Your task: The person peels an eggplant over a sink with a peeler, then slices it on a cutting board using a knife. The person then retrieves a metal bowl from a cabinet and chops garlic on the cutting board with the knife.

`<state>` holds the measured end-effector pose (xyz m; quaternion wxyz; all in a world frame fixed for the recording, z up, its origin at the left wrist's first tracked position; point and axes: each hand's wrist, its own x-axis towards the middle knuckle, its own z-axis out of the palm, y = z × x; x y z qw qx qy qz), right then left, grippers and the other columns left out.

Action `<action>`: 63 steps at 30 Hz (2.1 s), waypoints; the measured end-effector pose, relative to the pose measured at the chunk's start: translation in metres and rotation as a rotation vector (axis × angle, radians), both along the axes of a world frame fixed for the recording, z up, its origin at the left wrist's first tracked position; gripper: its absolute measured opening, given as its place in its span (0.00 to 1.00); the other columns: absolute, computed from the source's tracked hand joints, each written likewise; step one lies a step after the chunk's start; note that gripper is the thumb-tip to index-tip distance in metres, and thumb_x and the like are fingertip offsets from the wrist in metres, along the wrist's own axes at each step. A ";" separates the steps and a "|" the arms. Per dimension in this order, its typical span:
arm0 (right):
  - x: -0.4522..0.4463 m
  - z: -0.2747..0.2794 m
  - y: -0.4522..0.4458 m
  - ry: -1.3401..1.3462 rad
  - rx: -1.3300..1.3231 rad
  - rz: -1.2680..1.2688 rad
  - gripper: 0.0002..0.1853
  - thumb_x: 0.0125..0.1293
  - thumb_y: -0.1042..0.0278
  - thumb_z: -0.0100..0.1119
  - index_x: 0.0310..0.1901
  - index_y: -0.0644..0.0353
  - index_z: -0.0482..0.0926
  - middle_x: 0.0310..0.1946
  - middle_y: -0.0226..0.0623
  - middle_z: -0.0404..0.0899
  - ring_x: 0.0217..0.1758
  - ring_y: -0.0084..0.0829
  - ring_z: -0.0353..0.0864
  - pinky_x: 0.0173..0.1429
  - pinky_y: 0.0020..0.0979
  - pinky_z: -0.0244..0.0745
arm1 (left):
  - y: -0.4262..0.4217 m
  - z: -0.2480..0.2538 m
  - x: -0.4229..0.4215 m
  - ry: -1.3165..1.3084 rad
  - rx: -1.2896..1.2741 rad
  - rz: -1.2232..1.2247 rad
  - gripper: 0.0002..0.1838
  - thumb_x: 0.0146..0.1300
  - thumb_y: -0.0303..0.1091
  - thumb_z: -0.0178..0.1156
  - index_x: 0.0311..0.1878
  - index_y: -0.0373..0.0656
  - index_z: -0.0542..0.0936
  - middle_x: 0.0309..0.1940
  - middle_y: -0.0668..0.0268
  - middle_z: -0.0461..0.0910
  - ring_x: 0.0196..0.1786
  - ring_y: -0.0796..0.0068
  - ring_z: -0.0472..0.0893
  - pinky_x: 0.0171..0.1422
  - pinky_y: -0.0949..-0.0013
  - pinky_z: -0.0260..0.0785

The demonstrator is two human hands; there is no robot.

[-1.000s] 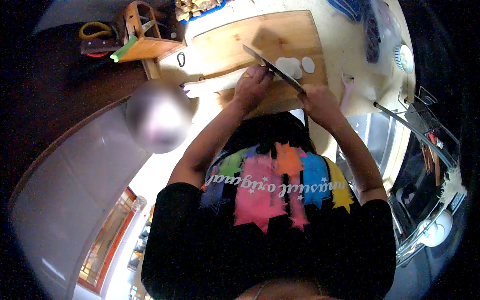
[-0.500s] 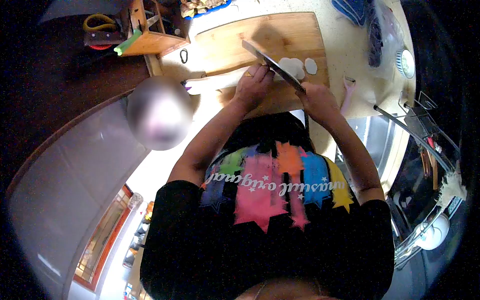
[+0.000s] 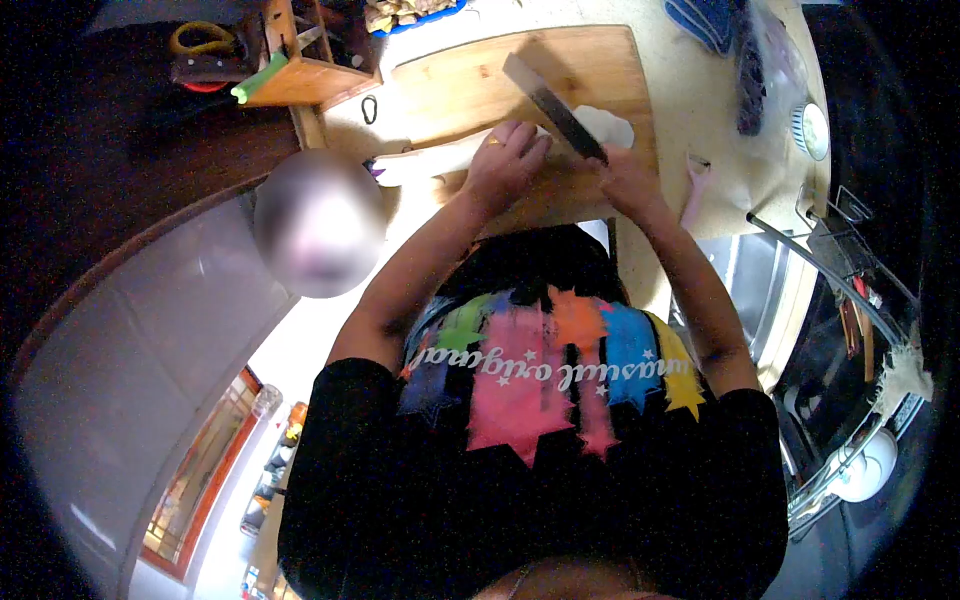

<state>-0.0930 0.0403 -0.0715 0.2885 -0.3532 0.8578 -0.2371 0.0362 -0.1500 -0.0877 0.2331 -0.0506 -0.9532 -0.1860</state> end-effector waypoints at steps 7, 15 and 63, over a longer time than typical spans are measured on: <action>0.000 0.083 0.003 0.069 0.185 0.118 0.12 0.65 0.61 0.54 0.37 0.62 0.77 0.30 0.55 0.78 0.38 0.56 0.78 0.41 0.51 0.70 | 0.004 -0.009 -0.007 -0.090 0.057 0.007 0.14 0.50 0.28 0.57 0.42 0.38 0.79 0.43 0.57 0.75 0.43 0.60 0.76 0.47 0.62 0.73; 0.011 0.033 -0.020 0.117 0.215 0.209 0.10 0.64 0.63 0.54 0.36 0.61 0.76 0.30 0.53 0.79 0.38 0.55 0.79 0.41 0.51 0.71 | 0.002 -0.013 -0.004 0.014 0.003 -0.008 0.16 0.51 0.28 0.57 0.45 0.38 0.80 0.45 0.57 0.75 0.47 0.59 0.76 0.48 0.61 0.73; 0.007 0.077 -0.018 0.081 0.225 0.270 0.14 0.66 0.58 0.50 0.35 0.60 0.78 0.32 0.53 0.79 0.37 0.54 0.80 0.41 0.52 0.71 | -0.001 -0.013 0.004 -0.074 0.093 0.032 0.14 0.52 0.26 0.57 0.43 0.36 0.79 0.42 0.57 0.76 0.43 0.57 0.77 0.47 0.59 0.73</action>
